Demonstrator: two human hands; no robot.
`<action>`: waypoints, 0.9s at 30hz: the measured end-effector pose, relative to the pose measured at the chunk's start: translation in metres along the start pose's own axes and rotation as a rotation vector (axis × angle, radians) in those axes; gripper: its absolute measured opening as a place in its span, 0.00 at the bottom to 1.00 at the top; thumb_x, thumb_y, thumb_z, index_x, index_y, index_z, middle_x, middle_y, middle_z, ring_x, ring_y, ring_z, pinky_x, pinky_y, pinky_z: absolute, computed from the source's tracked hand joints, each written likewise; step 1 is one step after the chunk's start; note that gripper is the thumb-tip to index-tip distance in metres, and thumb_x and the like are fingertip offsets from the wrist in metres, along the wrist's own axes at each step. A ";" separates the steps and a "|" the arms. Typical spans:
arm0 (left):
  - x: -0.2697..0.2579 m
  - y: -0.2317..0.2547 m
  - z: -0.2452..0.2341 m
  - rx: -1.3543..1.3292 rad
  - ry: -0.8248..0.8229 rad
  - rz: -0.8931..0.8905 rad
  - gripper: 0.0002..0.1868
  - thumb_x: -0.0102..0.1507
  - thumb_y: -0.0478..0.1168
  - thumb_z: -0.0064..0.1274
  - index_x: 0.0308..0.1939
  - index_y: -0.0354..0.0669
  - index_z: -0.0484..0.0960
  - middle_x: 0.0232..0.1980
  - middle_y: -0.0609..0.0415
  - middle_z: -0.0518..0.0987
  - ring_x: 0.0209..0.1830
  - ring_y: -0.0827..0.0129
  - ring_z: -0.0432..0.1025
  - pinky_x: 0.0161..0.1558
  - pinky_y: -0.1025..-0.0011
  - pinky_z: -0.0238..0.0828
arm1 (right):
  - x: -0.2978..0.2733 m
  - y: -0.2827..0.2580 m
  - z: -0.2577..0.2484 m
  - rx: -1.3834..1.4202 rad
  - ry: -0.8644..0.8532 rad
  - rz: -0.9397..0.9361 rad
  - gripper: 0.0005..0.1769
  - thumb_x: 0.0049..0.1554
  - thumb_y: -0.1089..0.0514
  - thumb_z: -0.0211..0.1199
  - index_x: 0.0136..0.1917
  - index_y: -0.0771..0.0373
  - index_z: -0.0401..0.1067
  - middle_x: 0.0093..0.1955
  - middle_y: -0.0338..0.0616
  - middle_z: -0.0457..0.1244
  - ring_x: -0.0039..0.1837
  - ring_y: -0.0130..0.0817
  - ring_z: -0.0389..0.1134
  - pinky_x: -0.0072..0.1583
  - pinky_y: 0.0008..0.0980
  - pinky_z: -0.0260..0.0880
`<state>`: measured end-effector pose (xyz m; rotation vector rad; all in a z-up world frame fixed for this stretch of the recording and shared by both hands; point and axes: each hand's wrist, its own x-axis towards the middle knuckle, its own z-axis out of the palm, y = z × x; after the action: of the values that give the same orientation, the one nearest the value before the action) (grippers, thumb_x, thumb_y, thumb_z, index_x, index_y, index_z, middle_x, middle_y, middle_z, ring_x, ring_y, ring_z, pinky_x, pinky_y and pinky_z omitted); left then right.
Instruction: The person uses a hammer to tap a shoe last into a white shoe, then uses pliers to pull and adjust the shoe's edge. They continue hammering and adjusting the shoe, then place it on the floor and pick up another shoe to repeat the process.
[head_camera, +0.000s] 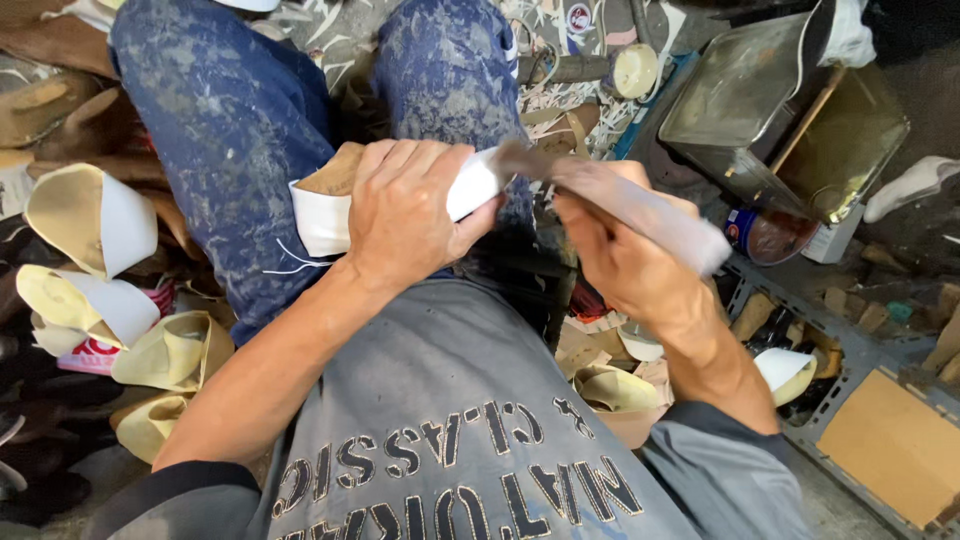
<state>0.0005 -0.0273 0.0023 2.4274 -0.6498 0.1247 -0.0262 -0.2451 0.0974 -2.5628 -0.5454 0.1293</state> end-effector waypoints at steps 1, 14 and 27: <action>-0.001 0.000 -0.001 0.001 -0.003 -0.002 0.17 0.63 0.55 0.60 0.43 0.45 0.81 0.35 0.55 0.78 0.36 0.58 0.72 0.44 0.62 0.62 | 0.008 -0.013 -0.009 0.175 0.043 0.050 0.18 0.69 0.60 0.51 0.66 0.76 0.68 0.56 0.57 0.62 0.51 0.48 0.62 0.53 0.42 0.59; -0.004 -0.013 0.010 -0.070 -0.061 -0.027 0.17 0.61 0.54 0.56 0.44 0.48 0.84 0.37 0.54 0.83 0.36 0.57 0.75 0.42 0.59 0.62 | -0.016 0.024 0.030 0.337 -0.037 0.049 0.16 0.68 0.65 0.56 0.69 0.69 0.64 0.45 0.44 0.57 0.31 0.25 0.49 0.28 0.24 0.53; 0.005 -0.005 -0.006 -0.407 -0.195 -0.112 0.24 0.64 0.55 0.57 0.54 0.39 0.82 0.44 0.44 0.83 0.46 0.50 0.80 0.52 0.56 0.70 | -0.015 0.015 0.010 0.224 0.222 0.202 0.15 0.64 0.60 0.65 0.38 0.73 0.75 0.27 0.61 0.63 0.30 0.51 0.66 0.34 0.42 0.64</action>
<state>0.0074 -0.0217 0.0058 2.0877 -0.5595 -0.2692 -0.0362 -0.2580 0.0808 -2.3673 -0.1771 -0.0239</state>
